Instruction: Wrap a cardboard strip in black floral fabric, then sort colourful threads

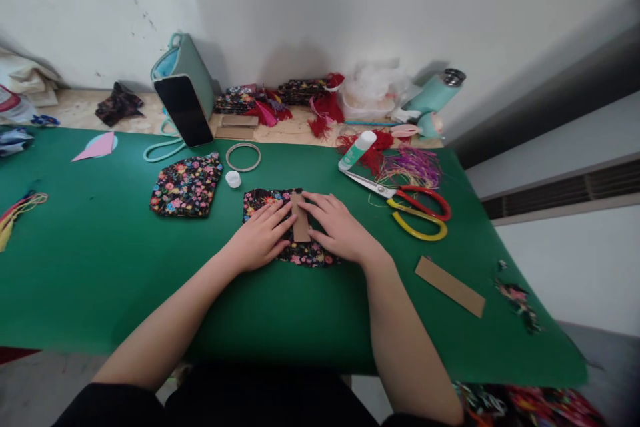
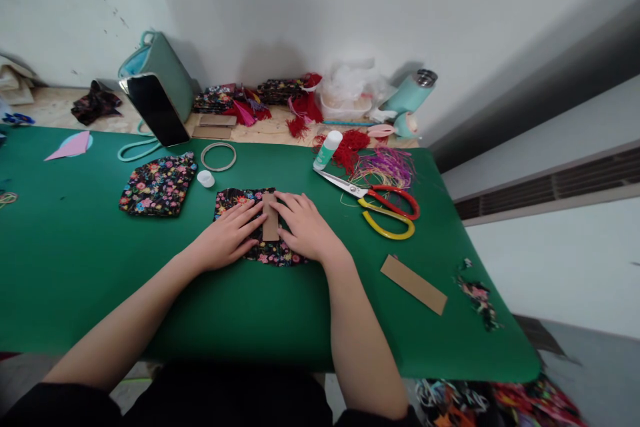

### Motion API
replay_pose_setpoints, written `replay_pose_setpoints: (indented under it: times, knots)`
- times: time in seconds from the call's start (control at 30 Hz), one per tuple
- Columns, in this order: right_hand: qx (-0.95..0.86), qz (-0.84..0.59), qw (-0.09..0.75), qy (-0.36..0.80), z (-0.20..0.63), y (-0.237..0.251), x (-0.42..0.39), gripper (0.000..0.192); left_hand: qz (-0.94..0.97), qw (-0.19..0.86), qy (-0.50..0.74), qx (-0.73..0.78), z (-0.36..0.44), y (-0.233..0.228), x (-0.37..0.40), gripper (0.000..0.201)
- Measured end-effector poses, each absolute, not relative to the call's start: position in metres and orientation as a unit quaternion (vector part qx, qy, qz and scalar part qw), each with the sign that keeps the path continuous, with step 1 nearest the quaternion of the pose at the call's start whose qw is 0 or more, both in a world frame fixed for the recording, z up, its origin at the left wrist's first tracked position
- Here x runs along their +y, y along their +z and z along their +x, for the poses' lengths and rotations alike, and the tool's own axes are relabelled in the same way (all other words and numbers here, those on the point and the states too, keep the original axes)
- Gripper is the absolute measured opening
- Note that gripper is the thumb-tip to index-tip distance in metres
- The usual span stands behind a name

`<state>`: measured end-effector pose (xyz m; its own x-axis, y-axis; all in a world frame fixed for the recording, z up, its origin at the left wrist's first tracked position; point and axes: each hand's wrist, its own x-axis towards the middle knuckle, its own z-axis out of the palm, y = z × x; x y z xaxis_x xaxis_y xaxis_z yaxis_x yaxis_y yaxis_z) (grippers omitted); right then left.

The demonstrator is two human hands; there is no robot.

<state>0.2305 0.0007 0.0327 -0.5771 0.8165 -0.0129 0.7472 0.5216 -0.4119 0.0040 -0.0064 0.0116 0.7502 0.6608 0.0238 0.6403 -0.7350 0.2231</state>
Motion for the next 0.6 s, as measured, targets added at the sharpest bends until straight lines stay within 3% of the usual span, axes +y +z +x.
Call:
replay_pose_setpoints:
  times: [0.23, 0.43, 0.6]
  knots:
    - [-0.867, -0.457, 0.081, 0.181, 0.229, 0.035, -0.001, 0.058, 0.931, 0.102, 0.046, 0.349, 0.003, 0.011, -0.007, 0.053]
    - [-0.872, -0.453, 0.07, 0.17, 0.231, 0.032, -0.001, 0.089, 0.929, 0.108, 0.04, 0.353, 0.004, 0.01, -0.007, 0.054]
    - [-0.863, -0.468, 0.085, 0.17, 0.231, 0.023, 0.002, 0.101, 0.929, 0.111, 0.037, 0.35, 0.003, 0.012, -0.007, 0.054]
